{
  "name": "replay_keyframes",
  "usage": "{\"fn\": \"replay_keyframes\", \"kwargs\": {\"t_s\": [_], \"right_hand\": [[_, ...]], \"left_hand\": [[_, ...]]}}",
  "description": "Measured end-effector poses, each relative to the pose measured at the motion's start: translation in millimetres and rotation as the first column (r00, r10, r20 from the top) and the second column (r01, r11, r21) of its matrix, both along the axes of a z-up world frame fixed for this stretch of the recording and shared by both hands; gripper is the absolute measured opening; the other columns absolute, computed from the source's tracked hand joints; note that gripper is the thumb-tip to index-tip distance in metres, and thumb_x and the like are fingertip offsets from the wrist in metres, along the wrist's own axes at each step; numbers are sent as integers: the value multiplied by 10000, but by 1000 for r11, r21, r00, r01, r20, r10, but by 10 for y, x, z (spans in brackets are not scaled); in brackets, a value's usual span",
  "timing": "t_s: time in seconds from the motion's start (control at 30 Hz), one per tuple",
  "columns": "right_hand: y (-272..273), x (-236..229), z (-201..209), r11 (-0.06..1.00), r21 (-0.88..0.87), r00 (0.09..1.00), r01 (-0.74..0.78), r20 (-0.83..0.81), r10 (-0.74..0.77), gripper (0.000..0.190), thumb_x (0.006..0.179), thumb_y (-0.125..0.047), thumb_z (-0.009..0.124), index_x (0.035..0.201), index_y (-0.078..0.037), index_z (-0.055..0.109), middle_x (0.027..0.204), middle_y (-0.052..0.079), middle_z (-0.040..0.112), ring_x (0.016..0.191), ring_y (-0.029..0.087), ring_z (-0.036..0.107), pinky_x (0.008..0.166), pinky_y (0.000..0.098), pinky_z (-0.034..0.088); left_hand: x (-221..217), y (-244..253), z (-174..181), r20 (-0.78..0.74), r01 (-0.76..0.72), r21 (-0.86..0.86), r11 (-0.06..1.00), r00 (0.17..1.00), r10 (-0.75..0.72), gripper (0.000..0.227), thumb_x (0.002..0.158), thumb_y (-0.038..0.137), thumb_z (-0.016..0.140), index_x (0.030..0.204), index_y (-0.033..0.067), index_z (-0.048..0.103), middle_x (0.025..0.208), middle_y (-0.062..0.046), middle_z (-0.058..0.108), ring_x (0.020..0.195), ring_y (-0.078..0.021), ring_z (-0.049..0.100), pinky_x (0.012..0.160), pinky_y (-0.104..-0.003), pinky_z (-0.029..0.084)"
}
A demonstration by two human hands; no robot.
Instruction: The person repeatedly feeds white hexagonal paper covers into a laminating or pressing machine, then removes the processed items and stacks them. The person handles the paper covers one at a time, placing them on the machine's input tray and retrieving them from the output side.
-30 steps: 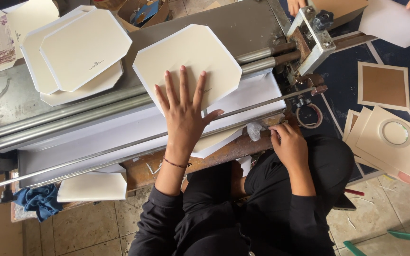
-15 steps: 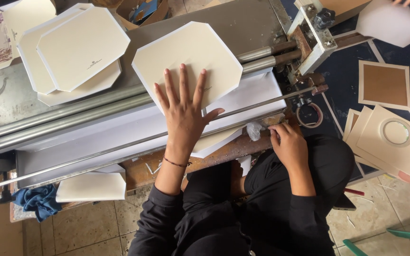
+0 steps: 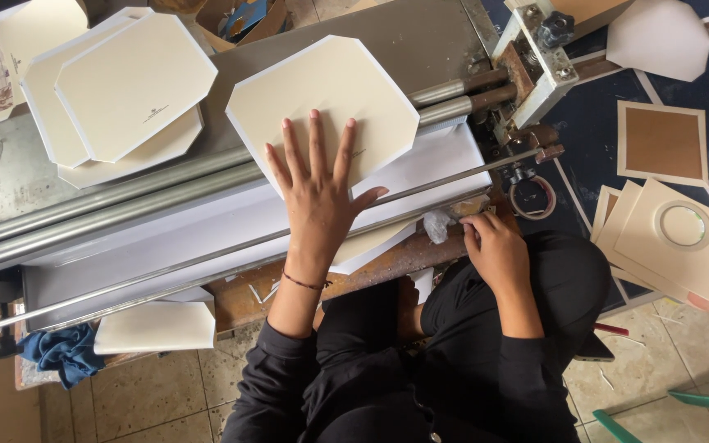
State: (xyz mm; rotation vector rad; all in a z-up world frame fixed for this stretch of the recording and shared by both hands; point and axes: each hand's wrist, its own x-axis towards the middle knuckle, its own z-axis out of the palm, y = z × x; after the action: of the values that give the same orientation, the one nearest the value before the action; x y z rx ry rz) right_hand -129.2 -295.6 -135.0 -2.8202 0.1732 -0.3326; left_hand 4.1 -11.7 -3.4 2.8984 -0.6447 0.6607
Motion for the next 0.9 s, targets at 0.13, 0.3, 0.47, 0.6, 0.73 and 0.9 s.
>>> {"fn": "replay_keyframes", "kwargs": {"t_s": [0.13,0.3,0.47,0.6,0.73,0.9], "right_hand": [[-3,3,26,1000,7,1000,-9,-23,9,137,1105,-197,652,1171,-166,768,1035,47,750,870,248,781,635,343,658],[0,2,34,1000,11,1000,-6,-29,6,133,1107,-197,657,1166,-155,768,1028,44,752,870,239,784,627,330,656],[-10,-6,4,1000,6,1000,-2,-30,2,130,1108,-204,654,1170,-168,763,1034,40,748,873,241,783,633,337,658],[-29,-6,-62,1000,7,999,2,-36,-2,135,1110,-230,648,1179,-191,757,1049,21,745,892,236,785,661,344,667],[-34,2,-71,999,33,999,-10,-31,12,145,1115,-228,636,1182,-178,754,1053,38,748,890,257,786,664,367,666],[-46,-5,-115,998,59,1000,-18,25,17,131,1094,-205,655,1164,-192,765,1042,57,747,907,299,781,682,390,662]], "left_hand": [[3,-8,3,0,0,-2,1000,1000,0,1259,775,865,822,1761,297,282,1767,-237,339,1600,-607,250,1225,-841,192],[-20,-28,45,10,-9,-2,1000,1000,9,1258,780,857,832,1759,280,293,1760,-250,342,1590,-620,257,1213,-852,206],[-35,-24,36,-1,-12,7,1000,1000,12,1260,777,870,810,1760,271,298,1756,-264,336,1583,-634,251,1200,-858,216],[-26,-2,78,-37,5,29,1000,999,-4,1221,805,916,708,1758,263,314,1749,-277,336,1571,-650,258,1183,-860,239],[307,83,175,-105,48,-3,999,993,-48,1081,888,918,577,1722,252,406,1711,-288,396,1539,-659,322,1147,-863,284],[1134,59,407,-538,104,99,990,842,-35,1024,925,996,196,1646,342,514,1683,-175,489,1513,-571,426,1079,-805,410]]}}
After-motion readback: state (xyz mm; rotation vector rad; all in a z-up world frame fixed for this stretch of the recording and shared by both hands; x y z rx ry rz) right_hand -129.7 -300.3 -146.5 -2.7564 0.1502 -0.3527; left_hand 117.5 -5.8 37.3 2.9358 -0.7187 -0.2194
